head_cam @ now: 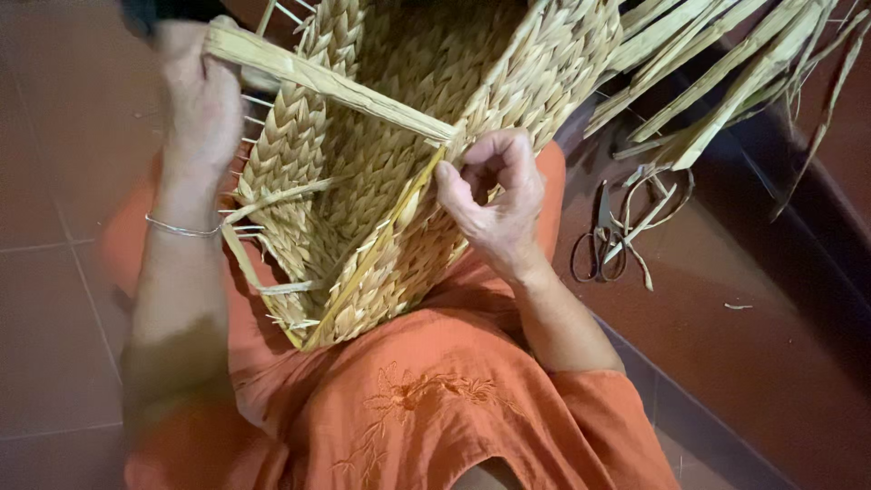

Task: The person sits on the floor with a woven water hyacinth basket on their lap and weaves flat plant fiber strips around the basket's rim, tucking and tightening the strips by hand to bind the edge. They pull each strip taut and continue wrapping around the rim.

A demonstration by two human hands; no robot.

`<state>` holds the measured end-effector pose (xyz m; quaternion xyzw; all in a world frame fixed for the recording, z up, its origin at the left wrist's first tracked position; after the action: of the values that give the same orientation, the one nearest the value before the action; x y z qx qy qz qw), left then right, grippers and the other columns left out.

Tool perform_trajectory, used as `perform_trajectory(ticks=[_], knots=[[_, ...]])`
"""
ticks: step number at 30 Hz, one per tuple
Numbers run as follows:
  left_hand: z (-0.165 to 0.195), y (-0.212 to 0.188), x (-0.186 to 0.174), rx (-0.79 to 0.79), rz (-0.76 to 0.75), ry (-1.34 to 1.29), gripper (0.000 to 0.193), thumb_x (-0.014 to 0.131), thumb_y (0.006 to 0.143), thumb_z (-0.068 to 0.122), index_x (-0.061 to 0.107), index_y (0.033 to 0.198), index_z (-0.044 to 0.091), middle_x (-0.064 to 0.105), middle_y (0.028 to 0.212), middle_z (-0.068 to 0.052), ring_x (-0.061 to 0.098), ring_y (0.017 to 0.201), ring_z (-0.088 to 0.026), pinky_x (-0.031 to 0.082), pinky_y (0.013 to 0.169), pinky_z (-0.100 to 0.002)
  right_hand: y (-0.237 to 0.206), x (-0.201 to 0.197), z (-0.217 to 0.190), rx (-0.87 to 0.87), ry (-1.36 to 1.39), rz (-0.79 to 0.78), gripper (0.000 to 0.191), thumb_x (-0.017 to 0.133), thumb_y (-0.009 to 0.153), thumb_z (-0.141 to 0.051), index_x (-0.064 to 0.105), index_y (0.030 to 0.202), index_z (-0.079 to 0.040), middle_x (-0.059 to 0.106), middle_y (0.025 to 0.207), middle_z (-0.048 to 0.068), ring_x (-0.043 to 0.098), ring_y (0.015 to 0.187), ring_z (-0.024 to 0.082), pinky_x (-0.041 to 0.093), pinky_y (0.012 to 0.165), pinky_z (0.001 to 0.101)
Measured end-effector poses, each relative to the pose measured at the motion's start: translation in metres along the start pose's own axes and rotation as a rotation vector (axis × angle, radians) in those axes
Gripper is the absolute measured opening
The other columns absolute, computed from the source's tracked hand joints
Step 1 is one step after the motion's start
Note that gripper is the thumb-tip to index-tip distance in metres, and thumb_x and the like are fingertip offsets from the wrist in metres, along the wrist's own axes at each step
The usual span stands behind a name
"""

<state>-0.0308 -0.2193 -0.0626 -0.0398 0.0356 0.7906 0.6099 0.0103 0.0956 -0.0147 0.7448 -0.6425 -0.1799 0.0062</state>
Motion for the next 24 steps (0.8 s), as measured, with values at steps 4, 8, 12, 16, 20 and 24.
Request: perform_trajectory(ticks=[4, 8, 12, 16, 20, 24], knots=[[0.001, -0.025, 0.050, -0.321, -0.256, -0.738, 0.054, 0.039, 0.115, 0.044, 0.051, 0.130, -0.006, 0.067, 0.113, -0.021, 0.071, 0.086, -0.027, 0.065, 0.069, -0.039, -0.001, -0.002, 0.004, -0.033, -0.012, -0.002, 0.030, 0.078, 0.100, -0.002, 0.048, 0.104, -0.005, 0.056, 0.086, -0.002, 0.053, 0.071, 0.003, 0.046, 0.062, 0.0194], [0.010, -0.044, 0.085, -0.496, -0.305, -0.801, 0.028, 0.050, 0.103, 0.020, 0.059, 0.114, -0.004, 0.073, 0.096, -0.018, 0.076, 0.078, -0.027, 0.066, 0.063, -0.040, -0.006, -0.003, 0.006, 0.032, 0.012, 0.010, 0.030, 0.078, 0.100, -0.002, 0.048, 0.102, -0.005, 0.055, 0.084, -0.002, 0.052, 0.071, 0.002, 0.043, 0.062, 0.0194], [0.027, -0.051, 0.102, -0.403, -0.496, -0.653, 0.012, 0.070, 0.095, -0.002, 0.067, 0.106, -0.007, 0.075, 0.096, -0.019, 0.076, 0.085, -0.026, 0.068, 0.074, -0.037, -0.005, -0.002, 0.007, 0.033, 0.021, 0.007, 0.030, 0.079, 0.100, -0.002, 0.049, 0.103, -0.005, 0.056, 0.085, -0.002, 0.052, 0.072, 0.002, 0.044, 0.063, 0.0191], [0.030, -0.054, 0.103, -0.391, -0.459, -0.655, 0.024, 0.079, 0.086, -0.008, 0.069, 0.108, -0.007, 0.075, 0.100, -0.017, 0.076, 0.086, -0.023, 0.066, 0.076, -0.034, -0.006, -0.002, 0.007, 0.033, 0.041, 0.006, 0.030, 0.079, 0.101, -0.001, 0.049, 0.104, -0.004, 0.057, 0.087, -0.002, 0.053, 0.074, 0.002, 0.046, 0.063, 0.0175], [0.024, -0.050, 0.113, -0.403, -0.424, -0.602, 0.029, 0.081, 0.081, -0.011, 0.069, 0.107, -0.006, 0.077, 0.101, -0.017, 0.077, 0.089, -0.022, 0.067, 0.080, -0.034, -0.006, -0.002, 0.007, 0.015, 0.040, -0.001, 0.029, 0.079, 0.102, -0.001, 0.051, 0.105, -0.004, 0.057, 0.089, -0.002, 0.054, 0.070, 0.002, 0.046, 0.063, 0.0171], [0.026, -0.048, 0.121, -0.348, -0.492, -0.640, 0.035, 0.082, 0.081, -0.010, 0.068, 0.112, -0.002, 0.076, 0.108, -0.014, 0.076, 0.098, -0.019, 0.066, 0.089, -0.031, -0.006, -0.003, 0.003, -0.016, -0.012, 0.003, 0.027, 0.078, 0.102, 0.001, 0.051, 0.104, -0.003, 0.057, 0.092, 0.000, 0.054, 0.072, 0.003, 0.047, 0.064, 0.0180]])
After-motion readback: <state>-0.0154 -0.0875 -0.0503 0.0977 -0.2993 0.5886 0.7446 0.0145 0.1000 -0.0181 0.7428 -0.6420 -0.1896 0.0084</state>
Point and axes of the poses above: each hand's wrist, its own y-axis towards the middle knuckle, its own x-axis out of the palm, z = x × y, the point moved 5 cm from there along y, towards the middle knuckle
